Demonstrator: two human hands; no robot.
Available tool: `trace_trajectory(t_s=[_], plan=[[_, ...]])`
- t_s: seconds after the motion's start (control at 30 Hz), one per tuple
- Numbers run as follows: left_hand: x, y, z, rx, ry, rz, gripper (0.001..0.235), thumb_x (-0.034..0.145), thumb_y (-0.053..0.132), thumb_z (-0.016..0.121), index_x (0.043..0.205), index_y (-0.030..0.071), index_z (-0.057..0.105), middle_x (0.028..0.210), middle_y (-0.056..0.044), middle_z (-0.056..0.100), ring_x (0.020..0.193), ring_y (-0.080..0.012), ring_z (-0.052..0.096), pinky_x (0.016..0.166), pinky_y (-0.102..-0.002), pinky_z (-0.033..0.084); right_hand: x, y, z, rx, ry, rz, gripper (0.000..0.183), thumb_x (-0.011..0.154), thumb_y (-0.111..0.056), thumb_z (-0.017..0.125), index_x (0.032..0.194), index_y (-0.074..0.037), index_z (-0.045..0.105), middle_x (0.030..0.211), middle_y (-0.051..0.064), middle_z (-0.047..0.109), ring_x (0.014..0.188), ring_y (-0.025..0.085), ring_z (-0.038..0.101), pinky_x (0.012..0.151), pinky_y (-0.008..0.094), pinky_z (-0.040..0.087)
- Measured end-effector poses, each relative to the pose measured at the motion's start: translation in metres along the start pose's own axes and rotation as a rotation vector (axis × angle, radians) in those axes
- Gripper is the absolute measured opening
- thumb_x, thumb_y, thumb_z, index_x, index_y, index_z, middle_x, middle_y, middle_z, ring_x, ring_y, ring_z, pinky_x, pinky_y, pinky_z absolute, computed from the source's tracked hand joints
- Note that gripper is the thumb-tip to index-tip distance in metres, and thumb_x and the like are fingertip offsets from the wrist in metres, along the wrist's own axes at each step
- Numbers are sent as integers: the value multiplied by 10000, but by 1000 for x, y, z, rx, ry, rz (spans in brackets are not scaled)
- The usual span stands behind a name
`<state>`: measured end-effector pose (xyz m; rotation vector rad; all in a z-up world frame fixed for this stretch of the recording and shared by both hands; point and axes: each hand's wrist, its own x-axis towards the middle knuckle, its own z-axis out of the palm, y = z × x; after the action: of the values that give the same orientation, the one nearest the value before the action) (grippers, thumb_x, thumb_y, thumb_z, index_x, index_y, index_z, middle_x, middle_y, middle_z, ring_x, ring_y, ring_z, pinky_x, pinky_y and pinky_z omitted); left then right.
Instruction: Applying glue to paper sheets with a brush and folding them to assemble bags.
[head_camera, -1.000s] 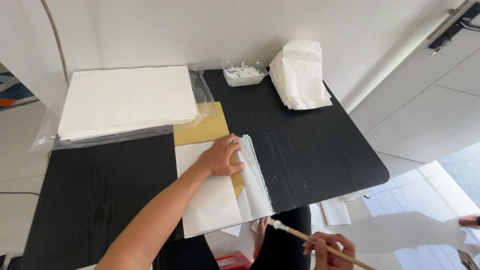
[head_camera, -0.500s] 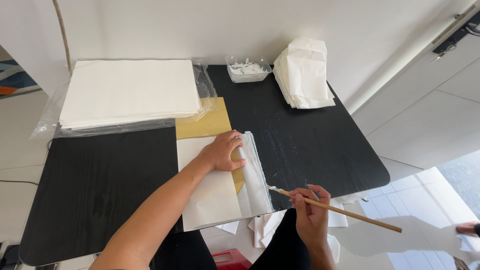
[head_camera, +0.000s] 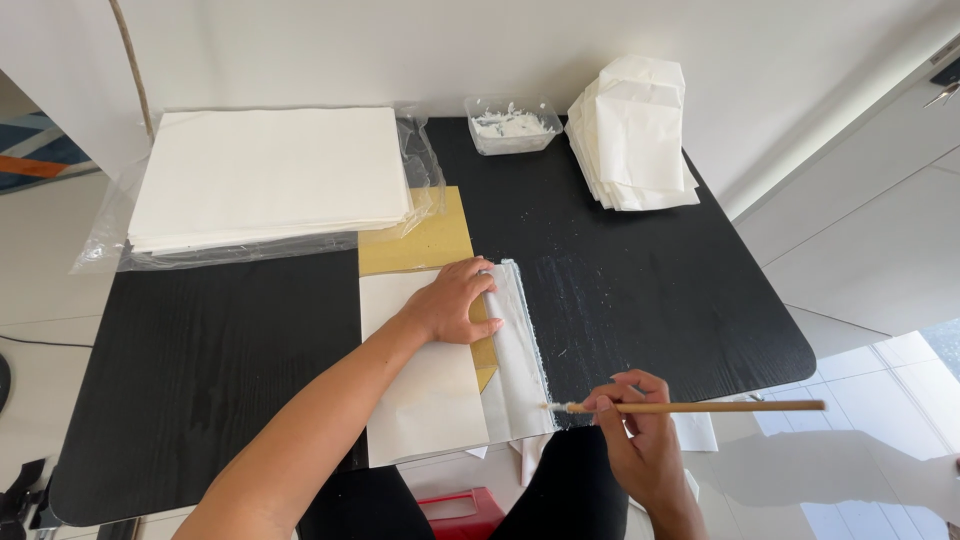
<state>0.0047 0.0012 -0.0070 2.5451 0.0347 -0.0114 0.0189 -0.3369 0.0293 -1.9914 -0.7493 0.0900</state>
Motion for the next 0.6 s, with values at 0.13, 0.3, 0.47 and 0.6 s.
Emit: trace_trajectory(t_s=[0.13,0.3,0.47,0.6], plan=[[-1,-1,1,-2,-16,-6,646,842,572,631,1298,116,604,1622,-123,344,1537,-336,237,1181,-530,286,15,-17,4,52,29,-143,190,972,-123,602,991,-76,786,1108,67,559,708,155,733,630,248,622],[0,1,0,0,-2,-11,608,841,555,647,1264,119,619,1605,-113,376,1544,-312,239,1181,-522,290,27,-22,11,-36,-160,-30,139,971,-167,611,1068,-116,527,992,61,820,841,150,817,687,264,653],[2,-2,1,13,-3,-11,620,840,565,642,1276,124,620,1608,-112,371,1540,-316,241,1187,-521,279,9,-17,0,-76,-136,86,204,964,-148,620,929,-95,813,1014,18,611,771,131,661,613,300,518],[1,-2,3,4,12,3,625,838,553,658,1271,102,632,1591,-118,393,1530,-322,259,1185,-520,284,2,-28,-10,-125,-183,243,193,960,-173,629,898,-86,790,1055,19,638,856,141,762,674,301,600]])
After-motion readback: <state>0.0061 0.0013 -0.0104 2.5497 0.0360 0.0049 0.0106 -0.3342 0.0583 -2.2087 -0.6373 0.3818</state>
